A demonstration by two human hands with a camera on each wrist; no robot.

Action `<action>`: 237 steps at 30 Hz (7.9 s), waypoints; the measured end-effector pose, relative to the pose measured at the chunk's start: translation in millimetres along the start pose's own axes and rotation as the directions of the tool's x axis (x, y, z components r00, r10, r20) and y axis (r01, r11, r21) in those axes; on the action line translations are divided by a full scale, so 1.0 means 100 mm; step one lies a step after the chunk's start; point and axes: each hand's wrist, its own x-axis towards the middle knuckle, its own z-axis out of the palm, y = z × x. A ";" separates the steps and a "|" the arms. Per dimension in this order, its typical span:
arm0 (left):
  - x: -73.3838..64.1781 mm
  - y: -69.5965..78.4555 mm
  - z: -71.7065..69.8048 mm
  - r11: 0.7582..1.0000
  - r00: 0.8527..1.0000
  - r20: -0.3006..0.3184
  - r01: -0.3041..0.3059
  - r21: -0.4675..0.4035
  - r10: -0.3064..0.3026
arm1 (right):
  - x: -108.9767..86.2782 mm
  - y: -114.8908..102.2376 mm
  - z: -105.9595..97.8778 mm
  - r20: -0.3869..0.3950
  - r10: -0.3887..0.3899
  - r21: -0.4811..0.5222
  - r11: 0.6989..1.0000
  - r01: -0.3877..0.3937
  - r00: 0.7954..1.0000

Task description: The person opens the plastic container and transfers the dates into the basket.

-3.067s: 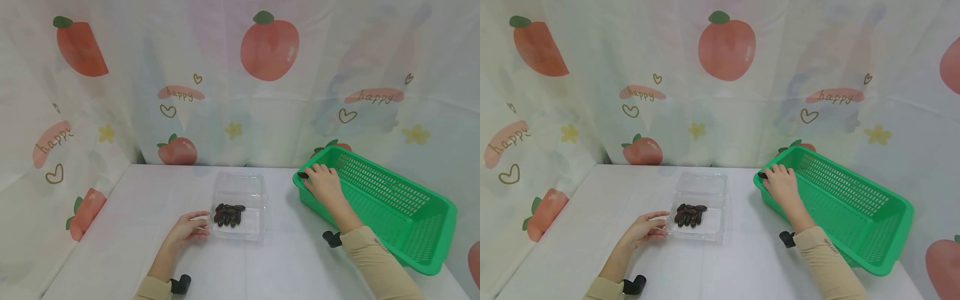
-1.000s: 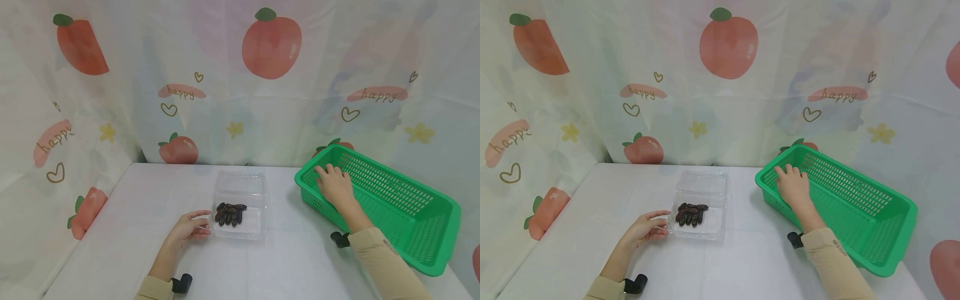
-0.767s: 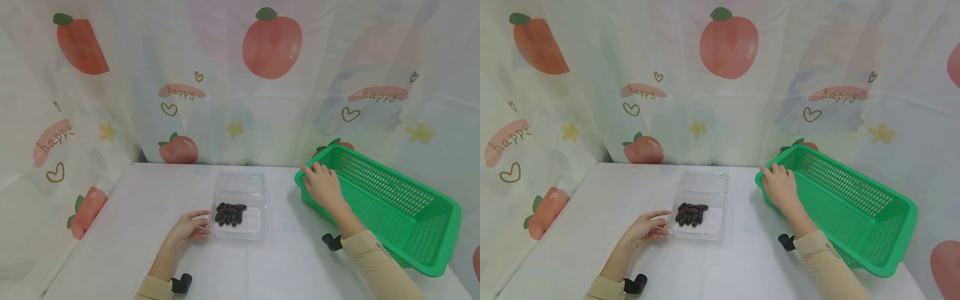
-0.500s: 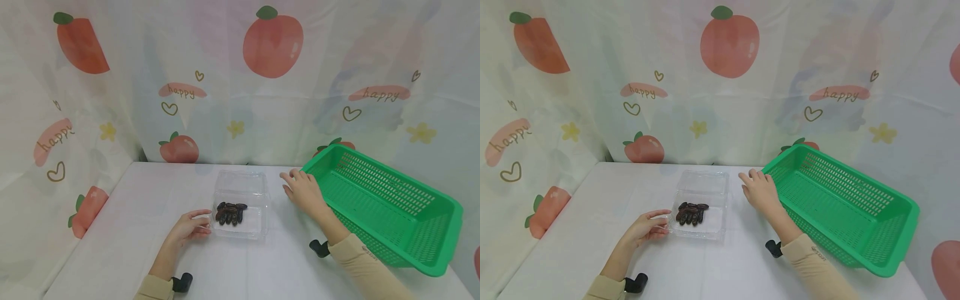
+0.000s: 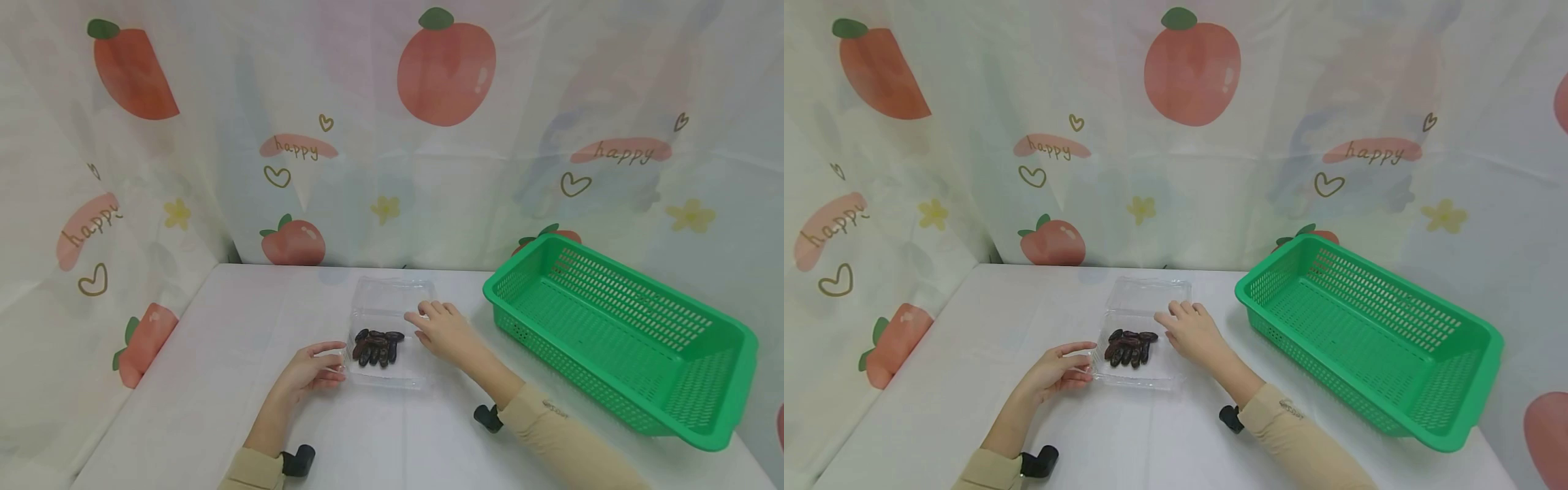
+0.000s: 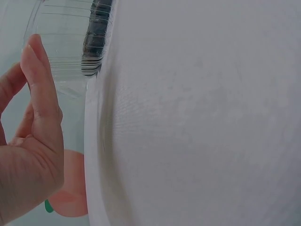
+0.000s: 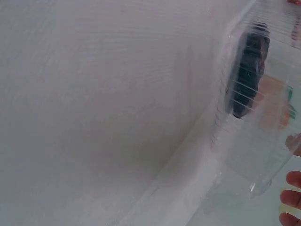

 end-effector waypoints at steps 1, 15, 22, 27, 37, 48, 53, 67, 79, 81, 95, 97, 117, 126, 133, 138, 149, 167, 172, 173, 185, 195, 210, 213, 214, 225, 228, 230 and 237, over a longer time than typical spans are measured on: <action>0.00 0.00 0.00 1.000 1.000 -0.002 0.002 -0.001 -0.002 | 0.01 -0.02 0.01 0.003 -0.016 0.004 1.000 0.016 1.000; -0.03 0.01 0.00 1.000 1.000 0.003 -0.009 0.003 0.009 | 0.13 -0.16 0.15 0.153 -0.202 -0.046 0.976 0.211 0.967; -0.02 0.01 0.00 1.000 1.000 0.018 -0.012 -0.006 0.012 | 0.15 -0.17 0.20 0.179 -0.216 -0.085 0.969 0.234 0.960; -0.01 0.00 0.00 1.000 1.000 0.007 -0.008 -0.005 0.008 | 0.17 -0.18 0.22 0.174 -0.230 -0.105 0.962 0.250 0.958; 0.00 -0.01 0.01 1.000 1.000 -0.011 -0.002 0.002 0.002 | 0.17 -0.20 0.25 0.221 -0.220 -0.112 0.962 0.249 0.950; -0.01 0.00 0.01 1.000 1.000 0.013 -0.005 -0.003 0.005 | 0.17 -0.20 0.31 0.240 -0.209 -0.112 0.964 0.241 0.948; 0.00 -0.01 0.01 1.000 1.000 -0.001 0.002 0.003 -0.002 | 0.18 -0.20 0.29 0.254 -0.194 -0.082 0.972 0.221 0.947; -0.01 0.00 0.01 1.000 1.000 -0.007 0.001 0.011 -0.001 | 0.23 -0.18 0.10 0.229 -0.139 -0.060 0.986 0.156 0.964; -0.01 0.01 0.01 1.000 1.000 -0.008 0.009 0.007 -0.009 | 0.19 -0.06 -0.04 0.138 -0.099 -0.104 0.988 0.114 0.986; -0.01 0.01 0.01 1.000 1.000 -0.007 0.009 0.008 -0.009 | 0.18 -0.03 -0.06 0.131 -0.089 -0.102 0.989 0.103 0.987; -0.03 0.04 0.03 1.000 1.000 0.006 0.004 -0.003 -0.004 | 0.06 0.21 -0.21 0.044 0.012 -0.103 0.995 -0.008 0.999; -0.05 0.05 0.03 1.000 1.000 0.015 0.004 -0.007 -0.004 | 0.03 0.24 -0.25 0.050 0.038 -0.100 0.994 -0.033 0.998; -0.01 0.02 0.02 1.000 1.000 -0.021 0.013 0.014 -0.013 | -0.37 0.66 -0.41 -0.036 0.177 -0.068 0.982 -0.179 0.984; 0.00 0.01 0.02 1.000 1.000 0.002 0.006 0.013 -0.006 | -0.58 0.87 -0.50 -0.099 0.254 -0.049 0.965 -0.259 0.962; 0.00 0.01 0.01 1.000 1.000 -0.006 0.003 0.014 -0.003 | -0.73 1.01 -0.61 -0.082 0.344 -0.036 0.937 -0.348 0.935; 0.00 0.00 0.01 1.000 1.000 -0.010 0.005 0.012 -0.005 | -0.84 1.10 -0.64 -0.051 0.391 -0.034 0.919 -0.393 0.919; 0.00 0.00 0.01 1.000 1.000 0.002 0.006 0.006 -0.006 | -1.05 1.24 -0.71 0.044 0.445 -0.085 0.894 -0.441 0.894; -0.04 0.05 0.02 1.000 1.000 0.027 -0.009 -0.006 0.010 | -1.22 1.35 -0.68 0.276 0.558 -0.141 0.829 -0.541 0.783; -0.02 0.02 0.02 1.000 1.000 0.018 -0.009 0.000 0.009 | -1.22 1.35 -0.68 0.338 0.566 -0.147 0.821 -0.551 0.752; -0.02 0.02 0.02 1.000 1.000 0.017 -0.009 0.001 0.009 | -1.22 1.35 -0.68 0.349 0.565 -0.149 0.821 -0.551 0.748; -0.02 0.03 0.03 1.000 1.000 0.008 -0.017 0.006 0.017 | -1.23 1.36 -0.61 0.378 0.524 -0.136 0.847 -0.514 0.764; -0.03 0.04 0.03 1.000 1.000 0.009 -0.012 0.003 0.012 | -1.23 1.36 -0.61 0.370 0.522 -0.116 0.846 -0.520 0.768; -0.02 0.01 0.00 1.000 1.000 0.030 -0.003 -0.012 0.003 | -0.97 1.12 -0.68 0.043 0.487 -0.054 0.873 -0.485 0.872; -0.02 0.02 0.01 1.000 0.999 0.032 -0.003 -0.016 0.004 | -0.86 1.01 -0.67 -0.006 0.444 -0.039 0.895 -0.443 0.896; -0.02 0.02 0.01 1.000 1.000 0.030 -0.003 -0.017 0.004 | -0.83 0.97 -0.66 -0.029 0.422 -0.034 0.906 -0.423 0.906; -0.01 0.03 0.00 1.000 1.000 0.017 -0.006 -0.009 0.006 | -0.46 0.52 -0.39 -0.070 0.246 -0.034 0.968 -0.249 0.967; -0.01 0.03 0.00 1.000 1.000 0.027 -0.008 -0.016 0.008 | -0.37 0.38 -0.32 -0.034 0.219 -0.041 0.975 -0.220 0.975; -0.02 0.03 0.00 1.000 1.000 0.029 -0.007 -0.018 0.008 | -0.31 0.30 -0.28 -0.025 0.194 -0.036 0.980 -0.195 0.981; -0.01 0.01 0.00 1.000 1.000 0.018 0.003 -0.013 -0.003 | -0.14 0.06 -0.12 0.011 0.093 0.023 0.995 -0.093 0.996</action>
